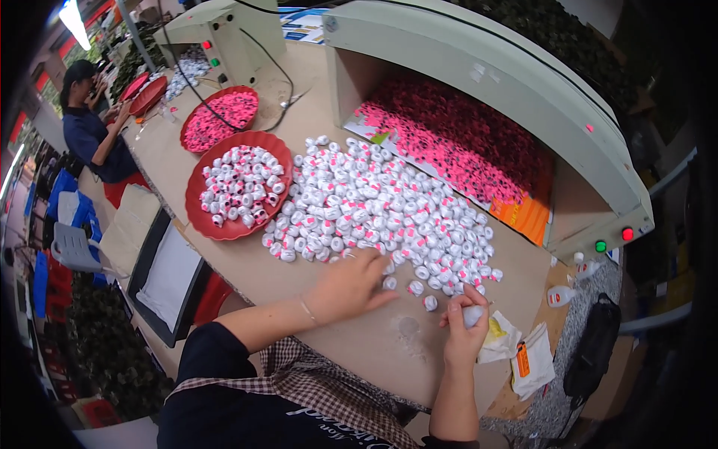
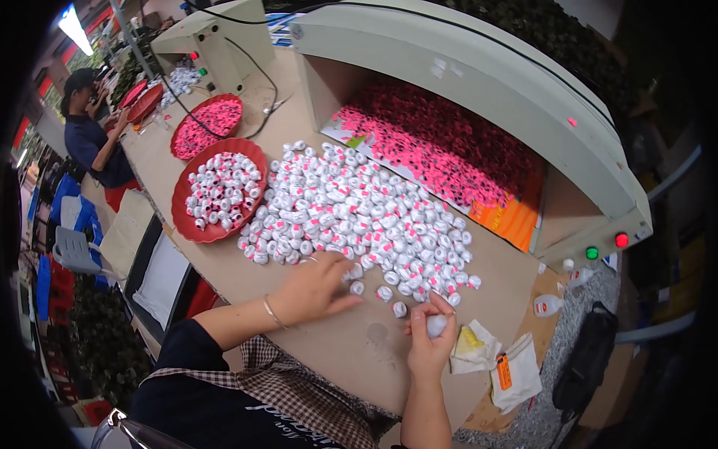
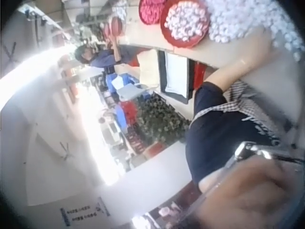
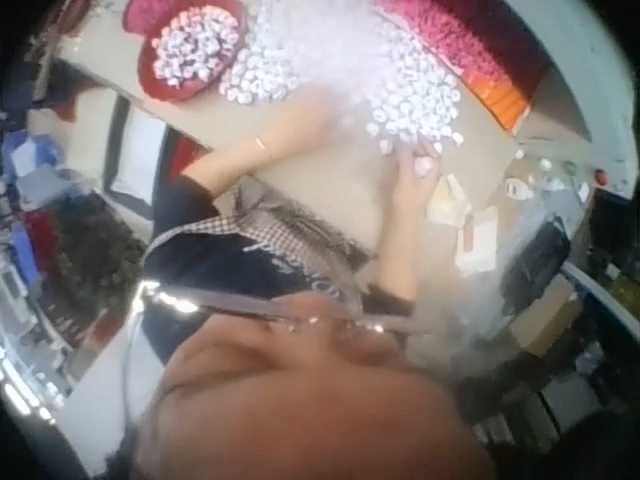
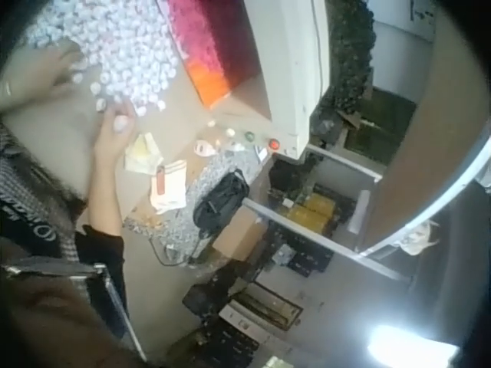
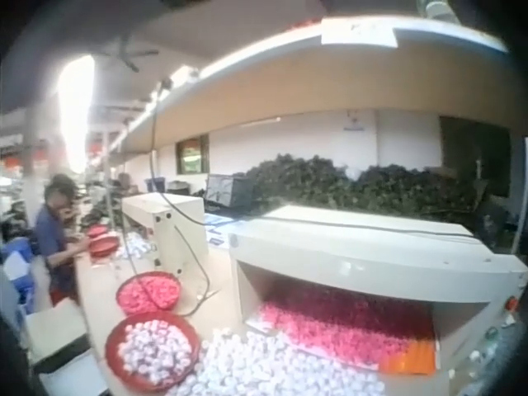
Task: The person assembles small pink and white components by applying glue from a small bottle to the parts and joining them together by hand.
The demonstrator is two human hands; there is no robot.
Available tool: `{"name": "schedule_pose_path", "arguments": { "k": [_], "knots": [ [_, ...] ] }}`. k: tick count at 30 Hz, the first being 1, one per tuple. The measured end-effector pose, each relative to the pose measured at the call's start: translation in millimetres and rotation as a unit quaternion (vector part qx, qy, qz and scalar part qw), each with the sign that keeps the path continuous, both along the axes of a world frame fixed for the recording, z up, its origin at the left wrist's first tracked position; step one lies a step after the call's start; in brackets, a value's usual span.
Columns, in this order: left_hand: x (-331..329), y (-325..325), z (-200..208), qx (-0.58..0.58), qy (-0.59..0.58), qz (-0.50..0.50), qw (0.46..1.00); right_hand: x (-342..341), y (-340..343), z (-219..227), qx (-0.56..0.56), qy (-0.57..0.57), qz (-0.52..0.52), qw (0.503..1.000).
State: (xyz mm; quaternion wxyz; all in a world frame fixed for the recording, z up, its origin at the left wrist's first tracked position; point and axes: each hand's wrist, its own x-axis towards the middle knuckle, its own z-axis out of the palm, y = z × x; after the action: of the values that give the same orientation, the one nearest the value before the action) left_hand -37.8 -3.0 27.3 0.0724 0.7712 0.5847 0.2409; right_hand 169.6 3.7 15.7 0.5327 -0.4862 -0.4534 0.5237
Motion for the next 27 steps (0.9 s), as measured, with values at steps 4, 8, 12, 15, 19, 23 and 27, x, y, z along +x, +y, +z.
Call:
{"name": "schedule_pose_path", "arguments": {
  "k": [4,8,12,15,19,23,27],
  "knots": [
    [19.8,14.9,-16.7,0.011,0.097,-0.036,0.995,7.1,-1.8,-0.1,0.012,-0.014,-0.017,1.000],
    [29.9,9.1,-32.8,0.066,0.163,-0.044,0.983,9.0,-4.5,-1.3,0.016,-0.021,-0.003,1.000],
    [20.2,6.1,-33.4,-0.036,0.085,-0.085,0.992,7.3,-5.5,0.2,0.008,-0.031,0.000,1.000],
    [13.3,11.5,-31.6,-0.124,-0.396,-0.068,0.907,6.5,-3.3,4.1,0.004,-0.018,-0.002,1.000],
    [7.8,9.7,-13.8,-0.391,-0.809,0.073,0.433,4.0,-5.3,1.1,-0.053,-0.018,0.013,0.998],
    [15.5,3.3,-9.6,-0.397,-0.827,0.018,0.398,11.4,-5.2,9.0,-0.041,-0.032,0.022,0.998],
    [27.0,4.9,-9.9,-0.400,-0.777,-0.078,0.480,21.0,-6.0,34.9,-0.016,-0.043,0.053,0.998]
  ]
}}
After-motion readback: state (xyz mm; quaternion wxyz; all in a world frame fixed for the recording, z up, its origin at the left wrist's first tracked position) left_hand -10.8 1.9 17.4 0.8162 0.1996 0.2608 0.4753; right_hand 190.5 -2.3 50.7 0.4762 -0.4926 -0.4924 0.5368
